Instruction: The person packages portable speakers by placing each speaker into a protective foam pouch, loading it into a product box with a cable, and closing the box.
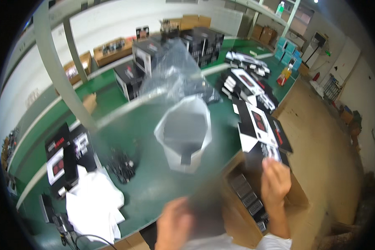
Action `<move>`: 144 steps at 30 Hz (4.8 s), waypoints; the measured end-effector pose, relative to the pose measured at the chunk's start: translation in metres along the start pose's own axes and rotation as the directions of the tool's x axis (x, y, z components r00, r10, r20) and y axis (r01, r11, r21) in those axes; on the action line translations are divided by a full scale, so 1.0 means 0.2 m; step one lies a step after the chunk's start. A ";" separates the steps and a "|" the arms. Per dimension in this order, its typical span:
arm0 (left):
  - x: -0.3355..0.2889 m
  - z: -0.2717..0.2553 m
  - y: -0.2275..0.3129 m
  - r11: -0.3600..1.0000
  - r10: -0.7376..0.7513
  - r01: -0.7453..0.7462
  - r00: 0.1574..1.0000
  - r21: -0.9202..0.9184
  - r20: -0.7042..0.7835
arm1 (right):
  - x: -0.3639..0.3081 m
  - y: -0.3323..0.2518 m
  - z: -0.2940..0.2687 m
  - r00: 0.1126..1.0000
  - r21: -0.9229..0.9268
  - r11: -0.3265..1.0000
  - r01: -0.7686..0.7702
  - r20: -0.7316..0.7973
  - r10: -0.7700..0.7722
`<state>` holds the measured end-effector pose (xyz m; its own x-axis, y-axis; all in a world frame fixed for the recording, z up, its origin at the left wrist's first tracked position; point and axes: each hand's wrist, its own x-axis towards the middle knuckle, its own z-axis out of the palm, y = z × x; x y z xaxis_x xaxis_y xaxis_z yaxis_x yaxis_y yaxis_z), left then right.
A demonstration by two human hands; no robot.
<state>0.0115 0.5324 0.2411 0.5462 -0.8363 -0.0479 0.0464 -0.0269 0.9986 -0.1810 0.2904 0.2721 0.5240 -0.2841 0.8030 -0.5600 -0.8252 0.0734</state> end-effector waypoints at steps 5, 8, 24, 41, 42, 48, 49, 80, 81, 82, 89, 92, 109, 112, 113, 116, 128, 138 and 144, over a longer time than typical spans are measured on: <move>0.00 0.32 -0.11 0.989 0.104 -0.079 0.975 -0.126 0.198 | -0.35 -0.54 -0.32 0.908 0.458 0.864 -0.210 0.419 -0.001; 0.02 0.29 -0.15 0.974 0.101 -0.091 0.994 -0.206 0.041 | -0.44 -0.55 -0.27 0.911 0.539 0.792 -0.287 0.410 0.051; -0.25 0.05 -0.26 0.975 0.053 0.088 0.799 0.204 -0.598 | -0.64 -0.26 -0.23 0.456 0.550 0.016 -0.835 0.675 0.580; -0.33 -0.03 -0.19 0.928 0.348 -0.352 0.936 -0.127 -0.052 | -0.62 -0.35 -0.25 0.355 0.480 -0.347 -0.806 0.861 0.365; -0.35 -0.02 -0.17 0.944 0.301 -0.305 0.952 -0.126 -0.052 | -0.59 -0.38 -0.26 0.318 0.486 -0.382 -0.786 0.848 0.424; -0.40 -0.04 -0.25 0.959 0.285 -0.284 0.958 0.024 -0.036 | -0.43 -0.47 -0.21 0.474 0.573 -0.258 -0.778 0.804 0.359; -0.42 -0.04 -0.26 0.961 0.276 -0.275 0.961 0.011 -0.029 | -0.42 -0.48 -0.23 0.423 0.537 -0.271 -0.799 0.822 0.382; -0.38 0.03 -0.16 0.967 0.110 -0.185 0.923 -0.173 -0.369 | -0.30 -0.62 -0.24 0.311 0.362 -0.014 -0.932 0.819 0.483; -0.38 0.04 -0.16 0.862 0.108 -0.270 0.925 -0.428 -0.364 | -0.30 -0.61 -0.23 0.306 0.345 0.019 -0.938 0.803 0.511; -0.41 0.02 -0.15 0.898 0.042 -0.172 0.950 -0.405 -0.310 | -0.29 -0.61 -0.24 0.307 0.349 0.016 -0.937 0.799 0.516; -0.40 0.04 -0.19 0.988 0.093 -0.126 0.944 -0.085 -0.318 | -0.30 -0.60 -0.25 0.318 0.378 -0.042 -0.925 0.829 0.461; -0.38 0.05 -0.17 0.995 0.047 -0.073 0.939 -0.064 -0.342 | -0.31 -0.52 -0.22 0.389 0.485 -0.318 -0.815 0.864 0.319; -0.36 -0.01 -0.17 0.975 0.220 -0.212 0.963 0.066 -0.158 | -0.32 -0.38 -0.21 0.484 0.487 -0.151 -0.860 0.873 0.061; -0.36 -0.01 -0.13 0.978 0.200 -0.192 0.973 0.077 -0.112 | -0.31 -0.36 -0.21 0.538 0.538 -0.123 -0.834 0.842 0.035; -0.36 0.00 -0.12 0.984 0.148 -0.139 0.985 0.108 -0.086 | -0.30 -0.36 -0.23 0.533 0.532 -0.126 -0.837 0.846 0.031; -0.35 0.02 -0.07 0.964 0.088 -0.056 0.990 0.259 -0.113 | -0.23 -0.37 -0.27 0.488 0.474 0.223 -0.852 0.873 0.006; -0.30 -0.01 -0.01 0.860 0.030 -0.026 1.000 0.510 0.000 | -0.10 -0.39 -0.26 0.541 0.485 0.598 -0.638 0.835 -0.100; -0.24 -0.17 -0.02 0.876 -0.028 -0.119 0.955 0.467 0.295 | -0.12 -0.14 -0.18 0.469 0.664 0.448 -0.598 0.744 -0.477; -0.38 -0.25 -0.19 0.976 0.204 -0.217 0.936 0.011 0.288 | -0.18 0.06 -0.20 0.666 0.775 0.235 -0.587 0.627 -0.404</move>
<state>0.0097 0.6238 0.2050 0.2800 -0.9455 0.1662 -0.0825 0.1488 0.9854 -0.2326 0.3101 0.2671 0.9777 -0.1618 0.1340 0.0580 -0.4052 -0.9124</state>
